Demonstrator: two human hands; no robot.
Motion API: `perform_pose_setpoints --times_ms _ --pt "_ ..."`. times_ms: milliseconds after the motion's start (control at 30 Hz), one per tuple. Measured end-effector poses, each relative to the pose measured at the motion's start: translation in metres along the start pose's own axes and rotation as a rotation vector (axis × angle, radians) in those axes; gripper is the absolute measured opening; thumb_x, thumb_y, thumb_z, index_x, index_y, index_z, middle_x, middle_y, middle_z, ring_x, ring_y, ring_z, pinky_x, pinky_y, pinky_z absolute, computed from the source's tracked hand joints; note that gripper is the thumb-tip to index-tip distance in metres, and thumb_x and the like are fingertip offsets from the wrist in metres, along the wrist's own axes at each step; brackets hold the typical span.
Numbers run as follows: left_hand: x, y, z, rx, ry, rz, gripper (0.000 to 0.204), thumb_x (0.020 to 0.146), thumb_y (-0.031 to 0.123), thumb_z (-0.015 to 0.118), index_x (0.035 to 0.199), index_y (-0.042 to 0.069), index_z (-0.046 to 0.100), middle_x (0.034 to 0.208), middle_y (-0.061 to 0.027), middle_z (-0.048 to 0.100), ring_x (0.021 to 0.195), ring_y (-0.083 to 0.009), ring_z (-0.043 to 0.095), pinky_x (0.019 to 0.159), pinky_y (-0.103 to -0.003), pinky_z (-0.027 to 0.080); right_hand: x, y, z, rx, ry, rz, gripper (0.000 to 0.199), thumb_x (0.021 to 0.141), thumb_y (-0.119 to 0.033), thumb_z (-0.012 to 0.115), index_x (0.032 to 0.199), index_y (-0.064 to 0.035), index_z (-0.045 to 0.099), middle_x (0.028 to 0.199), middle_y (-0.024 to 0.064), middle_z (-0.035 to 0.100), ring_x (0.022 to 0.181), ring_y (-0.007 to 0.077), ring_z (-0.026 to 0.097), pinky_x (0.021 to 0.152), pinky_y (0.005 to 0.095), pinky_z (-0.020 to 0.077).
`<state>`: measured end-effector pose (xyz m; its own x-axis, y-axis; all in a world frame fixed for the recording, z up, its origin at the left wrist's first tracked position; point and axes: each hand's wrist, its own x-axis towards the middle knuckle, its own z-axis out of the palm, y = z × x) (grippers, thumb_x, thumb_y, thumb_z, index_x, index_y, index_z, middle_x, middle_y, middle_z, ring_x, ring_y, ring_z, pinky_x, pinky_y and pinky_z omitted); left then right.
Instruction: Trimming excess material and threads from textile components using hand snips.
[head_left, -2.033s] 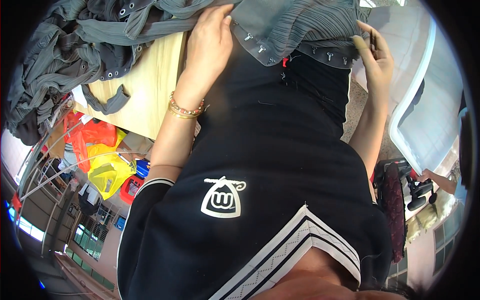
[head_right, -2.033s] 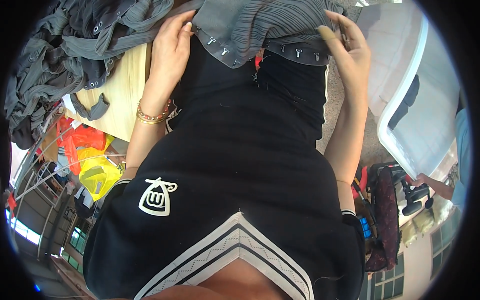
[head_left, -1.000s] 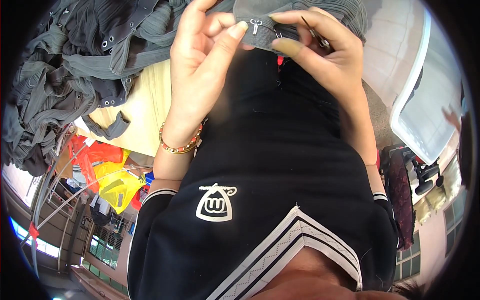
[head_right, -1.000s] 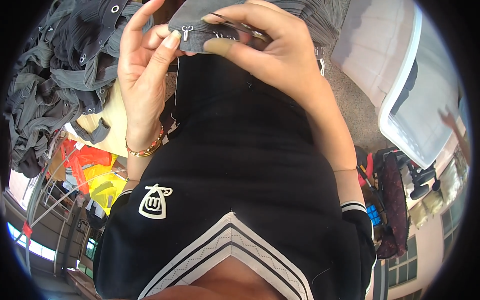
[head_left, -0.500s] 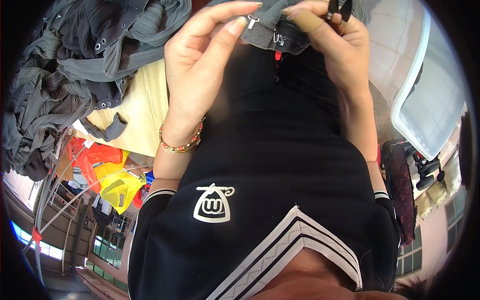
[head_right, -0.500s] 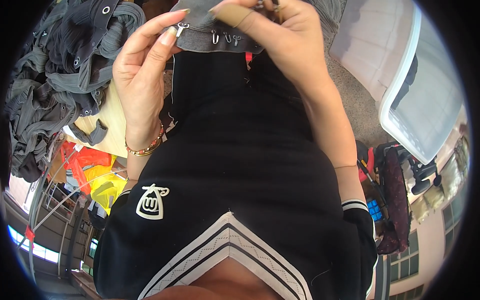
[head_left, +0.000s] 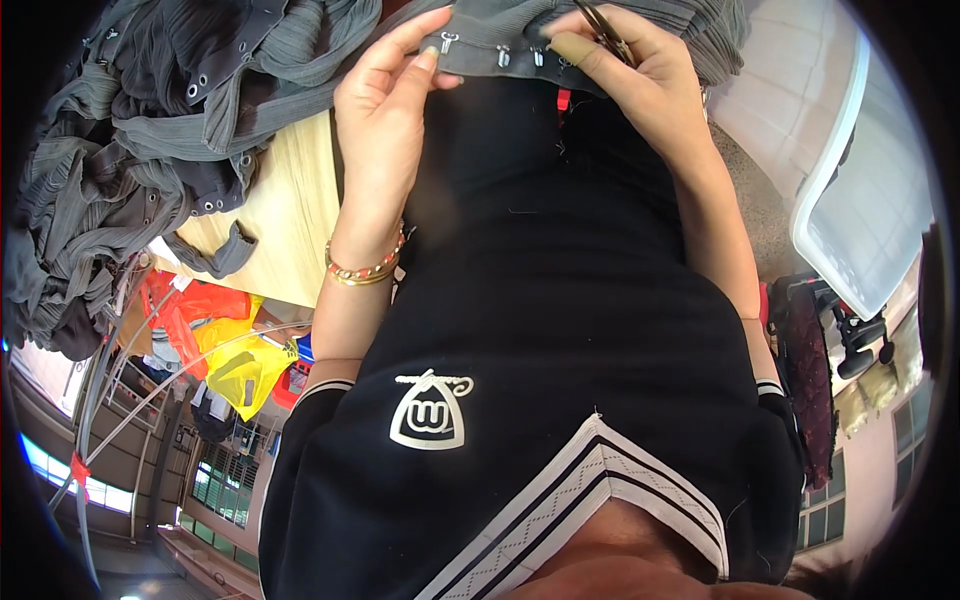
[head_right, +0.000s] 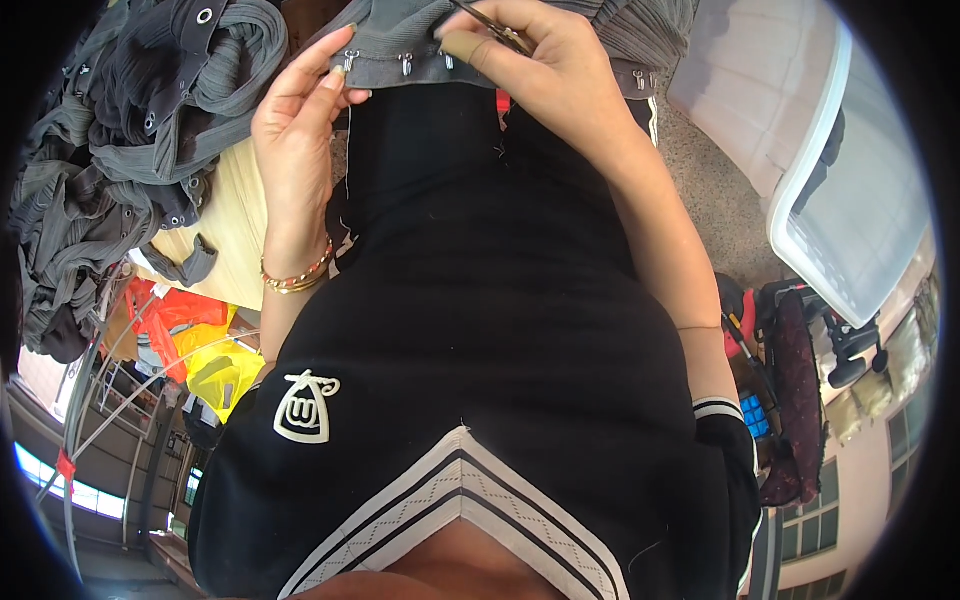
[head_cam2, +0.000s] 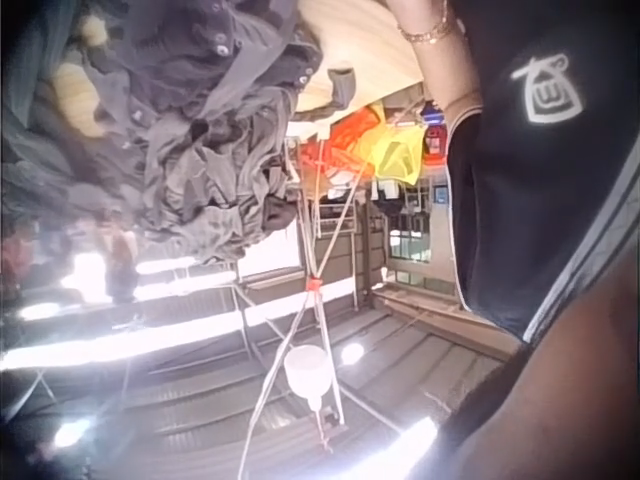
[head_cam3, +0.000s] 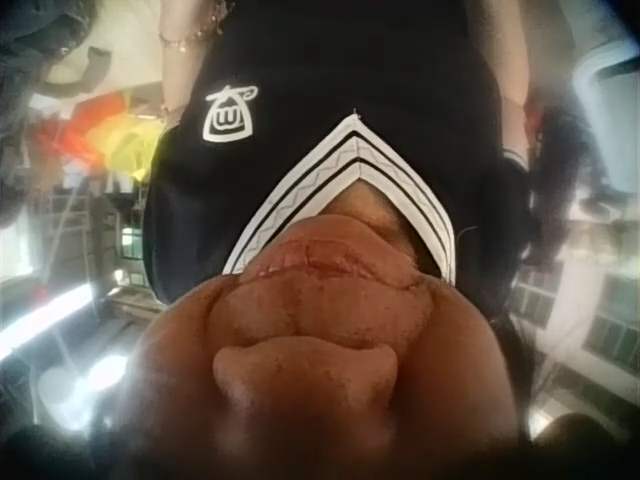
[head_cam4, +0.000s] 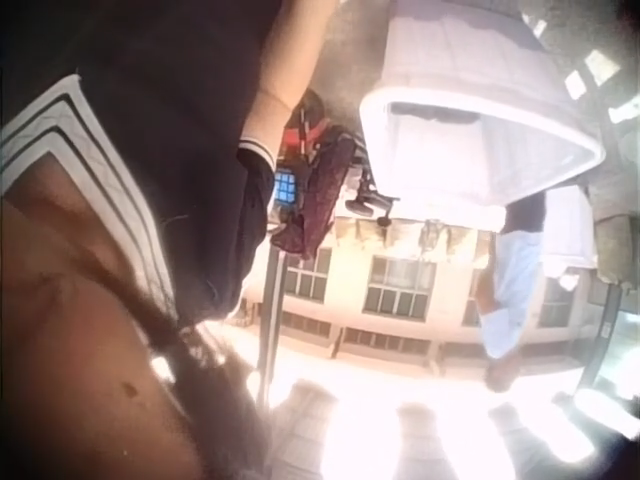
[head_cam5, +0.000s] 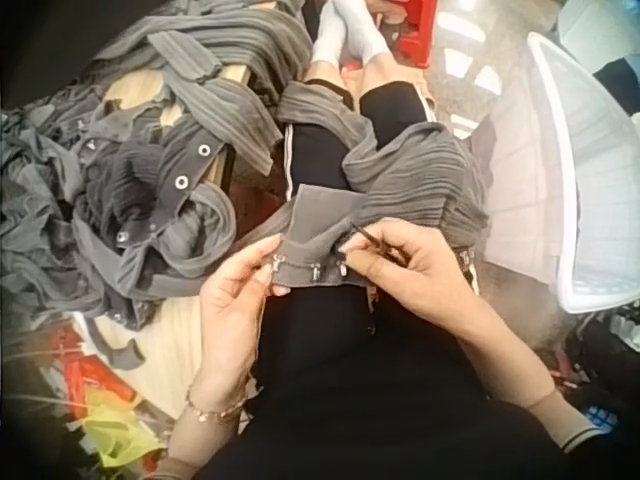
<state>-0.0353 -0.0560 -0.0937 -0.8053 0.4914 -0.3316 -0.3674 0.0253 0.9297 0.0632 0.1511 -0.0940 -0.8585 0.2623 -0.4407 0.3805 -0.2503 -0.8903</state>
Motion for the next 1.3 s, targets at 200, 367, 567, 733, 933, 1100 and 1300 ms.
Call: perform_pose_setpoints --times_ms 200,367,567,733,933,1100,1300 --pt "0.004 -0.017 -0.003 0.851 0.029 0.348 0.032 0.097 0.002 0.064 0.128 0.005 0.069 0.121 -0.0107 0.068 0.091 -0.0145 0.066 0.085 -0.026 0.053 0.012 0.013 -0.006 0.064 -0.024 -0.101 0.035 0.098 -0.001 0.067 0.131 0.0049 0.06 0.093 0.0018 0.065 0.071 0.0065 0.06 0.061 0.0237 0.0527" --pt "0.007 -0.011 -0.005 1.023 0.091 0.63 0.024 0.097 0.001 0.063 0.118 0.005 0.074 0.12 -0.0119 0.067 0.094 -0.0192 0.067 0.082 -0.029 0.054 0.013 0.006 -0.009 0.049 -0.038 -0.003 0.042 0.097 -0.002 0.067 0.137 0.0058 0.057 0.095 0.0036 0.066 0.071 0.0083 0.062 0.06 0.0243 0.0526" --pt "0.007 -0.013 0.009 0.924 -0.019 0.586 0.025 0.089 0.0 0.075 0.114 0.006 0.076 0.109 -0.0092 0.067 0.09 -0.0178 0.067 0.079 -0.029 0.055 0.016 0.012 -0.01 0.018 -0.044 -0.03 0.042 0.097 -0.002 0.067 0.137 0.0059 0.057 0.096 0.0042 0.067 0.07 0.0081 0.061 0.06 0.025 0.0527" --pt "0.019 -0.032 0.004 0.96 0.011 0.574 0.017 0.083 0.009 0.081 0.1 0.007 0.077 0.097 -0.0059 0.067 0.087 -0.0233 0.067 0.075 -0.034 0.055 0.02 0.015 -0.009 0.08 -0.041 -0.041 0.041 0.097 -0.003 0.067 0.137 0.006 0.058 0.098 0.004 0.067 0.072 0.0079 0.061 0.058 0.0258 0.0527" --pt "0.023 -0.03 -0.001 0.987 -0.024 0.626 0.014 0.082 0.009 0.081 0.095 0.007 0.077 0.092 -0.0053 0.067 0.085 -0.0229 0.067 0.074 -0.034 0.055 0.025 0.024 -0.012 -0.045 -0.024 -0.123 0.039 0.097 -0.002 0.068 0.135 0.005 0.06 0.11 0.0008 0.068 0.091 0.0065 0.061 0.077 0.0238 0.0524" --pt "0.025 -0.021 0.0 1.073 -0.056 0.707 0.011 0.085 0.003 0.079 0.096 0.004 0.077 0.091 -0.0062 0.07 0.081 -0.0201 0.068 0.074 -0.03 0.055 0.026 0.03 -0.015 0.001 -0.033 -0.11 0.04 0.096 -0.002 0.069 0.135 0.0042 0.06 0.111 -0.0008 0.067 0.094 0.0058 0.059 0.082 0.0227 0.0498" --pt "0.019 -0.015 0.0 0.795 -0.005 0.55 0.007 0.088 0.004 0.078 0.095 0.002 0.076 0.091 -0.0066 0.072 0.081 -0.0172 0.069 0.074 -0.028 0.055 0.015 0.018 -0.016 -0.065 -0.084 -0.105 0.046 0.094 -0.003 0.071 0.138 0.0016 0.059 0.093 -0.0049 0.058 0.078 0.0025 0.052 0.068 0.02 0.0447"
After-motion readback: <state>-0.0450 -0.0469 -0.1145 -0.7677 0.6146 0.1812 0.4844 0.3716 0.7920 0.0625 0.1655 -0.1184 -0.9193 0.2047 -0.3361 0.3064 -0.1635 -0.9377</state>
